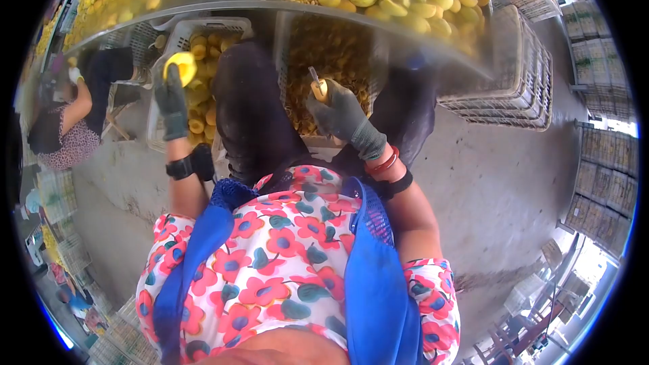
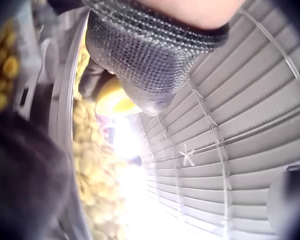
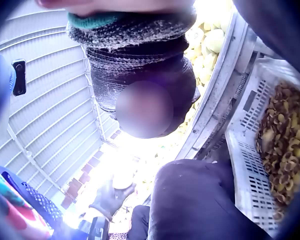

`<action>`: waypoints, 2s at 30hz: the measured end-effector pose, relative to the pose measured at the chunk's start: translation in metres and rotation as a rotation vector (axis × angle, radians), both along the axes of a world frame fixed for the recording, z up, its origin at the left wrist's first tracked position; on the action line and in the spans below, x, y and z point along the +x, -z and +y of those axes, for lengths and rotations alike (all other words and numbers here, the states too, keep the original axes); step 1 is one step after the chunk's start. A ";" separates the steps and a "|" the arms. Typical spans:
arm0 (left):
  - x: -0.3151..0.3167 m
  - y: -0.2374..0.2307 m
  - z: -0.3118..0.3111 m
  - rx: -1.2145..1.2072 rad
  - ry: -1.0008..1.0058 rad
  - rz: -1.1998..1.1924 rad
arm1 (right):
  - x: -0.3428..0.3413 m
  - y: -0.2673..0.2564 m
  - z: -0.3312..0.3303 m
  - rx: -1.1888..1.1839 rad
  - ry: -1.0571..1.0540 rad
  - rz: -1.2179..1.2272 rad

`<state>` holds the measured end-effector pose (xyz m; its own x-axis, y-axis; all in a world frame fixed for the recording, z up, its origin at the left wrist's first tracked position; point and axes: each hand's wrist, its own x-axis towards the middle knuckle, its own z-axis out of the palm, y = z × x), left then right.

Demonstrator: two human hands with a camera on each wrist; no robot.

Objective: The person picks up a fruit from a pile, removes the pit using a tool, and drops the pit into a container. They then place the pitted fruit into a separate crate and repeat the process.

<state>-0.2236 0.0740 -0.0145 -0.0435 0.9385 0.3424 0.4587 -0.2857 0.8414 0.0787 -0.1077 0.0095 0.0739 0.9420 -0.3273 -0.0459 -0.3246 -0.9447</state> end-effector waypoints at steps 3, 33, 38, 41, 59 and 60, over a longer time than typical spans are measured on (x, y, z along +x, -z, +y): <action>-0.063 0.011 0.025 0.311 -0.235 0.647 | 0.000 0.010 0.004 0.025 0.038 0.034; 0.215 0.036 0.168 -0.210 0.360 1.009 | 0.005 0.074 0.005 0.003 0.121 -0.263; 0.195 0.090 0.206 -0.080 0.464 0.508 | 0.006 0.054 0.007 -0.069 0.101 -0.173; 0.191 0.023 0.152 -0.387 0.688 -0.151 | 0.005 0.040 0.007 -0.086 0.121 -0.210; 0.190 -0.041 -0.023 -0.395 0.906 -0.678 | 0.007 -0.029 0.032 0.385 0.241 -0.432; 0.191 -0.046 -0.029 -0.332 0.961 -0.657 | 0.006 -0.025 0.032 0.409 0.246 -0.448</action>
<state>-0.0328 0.0455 0.0312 0.6446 0.7214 0.2533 -0.3642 -0.0016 0.9313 0.0847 -0.0757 0.0342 0.3495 0.9221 0.1663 0.3535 0.0347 -0.9348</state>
